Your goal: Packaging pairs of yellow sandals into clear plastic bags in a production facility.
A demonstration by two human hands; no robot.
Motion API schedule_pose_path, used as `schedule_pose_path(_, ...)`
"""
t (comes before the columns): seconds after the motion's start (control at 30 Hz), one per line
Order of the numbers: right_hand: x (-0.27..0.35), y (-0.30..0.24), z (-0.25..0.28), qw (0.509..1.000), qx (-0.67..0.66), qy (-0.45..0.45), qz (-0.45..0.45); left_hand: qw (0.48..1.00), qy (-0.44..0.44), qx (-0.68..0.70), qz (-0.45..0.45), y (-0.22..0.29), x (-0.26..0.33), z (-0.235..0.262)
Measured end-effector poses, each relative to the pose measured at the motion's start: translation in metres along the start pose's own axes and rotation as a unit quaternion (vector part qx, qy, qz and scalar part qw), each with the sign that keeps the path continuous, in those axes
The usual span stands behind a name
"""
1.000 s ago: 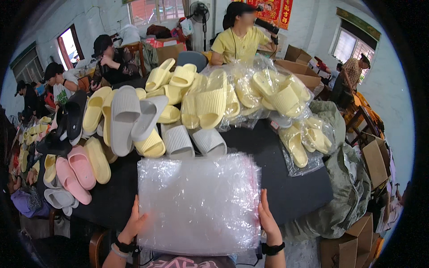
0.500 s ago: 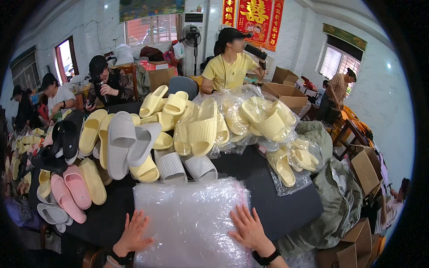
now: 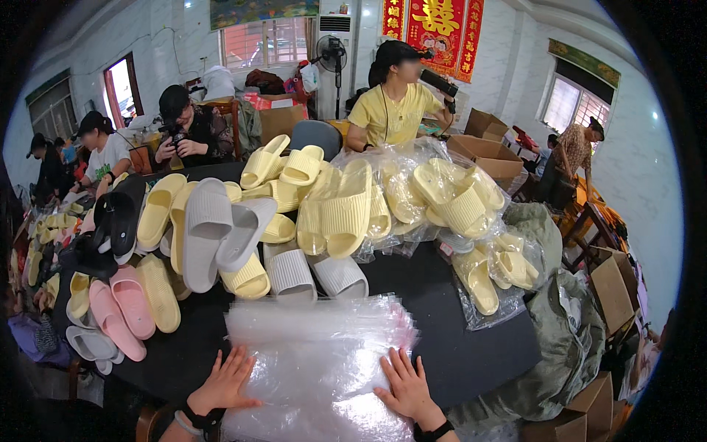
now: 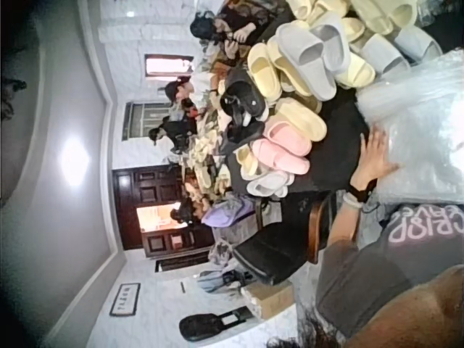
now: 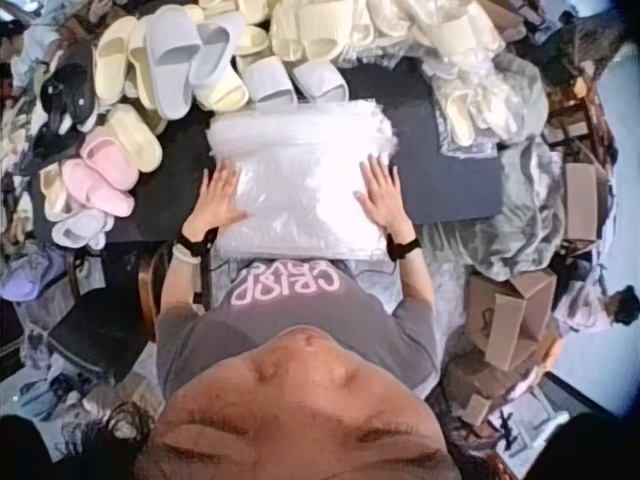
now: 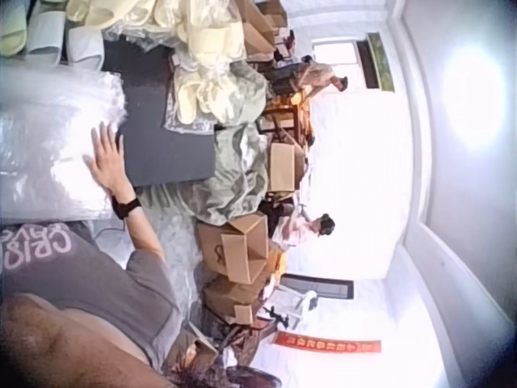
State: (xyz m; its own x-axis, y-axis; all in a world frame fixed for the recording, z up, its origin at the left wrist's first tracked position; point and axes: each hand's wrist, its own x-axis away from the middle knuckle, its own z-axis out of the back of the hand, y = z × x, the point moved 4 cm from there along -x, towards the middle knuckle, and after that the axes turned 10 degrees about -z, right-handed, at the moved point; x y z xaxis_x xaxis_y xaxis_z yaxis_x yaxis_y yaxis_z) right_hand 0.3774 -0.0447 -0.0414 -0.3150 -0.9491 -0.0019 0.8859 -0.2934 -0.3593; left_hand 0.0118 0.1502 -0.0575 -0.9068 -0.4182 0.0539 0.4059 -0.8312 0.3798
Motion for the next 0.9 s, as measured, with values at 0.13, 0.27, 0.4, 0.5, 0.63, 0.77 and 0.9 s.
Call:
schedule_pose_path(0.13, 0.002, 0.001, 0.001, 1.000, -0.005, 0.000, -0.001, 1.000, 0.005, -0.016, -0.008, 0.002, -0.002, 0.004)
schedule_pose_path(0.27, -0.004, 0.010, 0.021, 0.997, -0.009, -0.080, -0.004, 0.999, 0.004, -0.040, -0.018, 0.003, 0.001, 0.009)
schedule_pose_path(0.4, -0.014, 0.009, 0.092, 0.999, 0.001, -0.048, 0.008, 0.997, 0.060, -0.031, -0.034, 0.017, 0.011, 0.040)
schedule_pose_path(0.5, -0.034, -0.029, 0.171, 0.996, 0.068, 0.005, 0.063, 0.998, 0.031, -0.043, -0.038, 0.025, 0.026, 0.040)
schedule_pose_path(0.63, -0.086, -0.060, 0.219, 0.996, 0.030, -0.012, 0.081, 0.998, 0.019, 0.012, -0.057, 0.024, 0.031, 0.015)
schedule_pose_path(0.77, -0.179, -0.033, 0.173, 0.998, -0.050, 0.027, 0.014, 0.998, 0.003, 0.037, -0.046, 0.012, 0.028, -0.001)
schedule_pose_path(0.9, -0.263, 0.016, 0.090, 0.969, -0.231, 0.061, -0.065, 0.999, 0.008, -0.001, -0.046, 0.009, 0.022, -0.010)
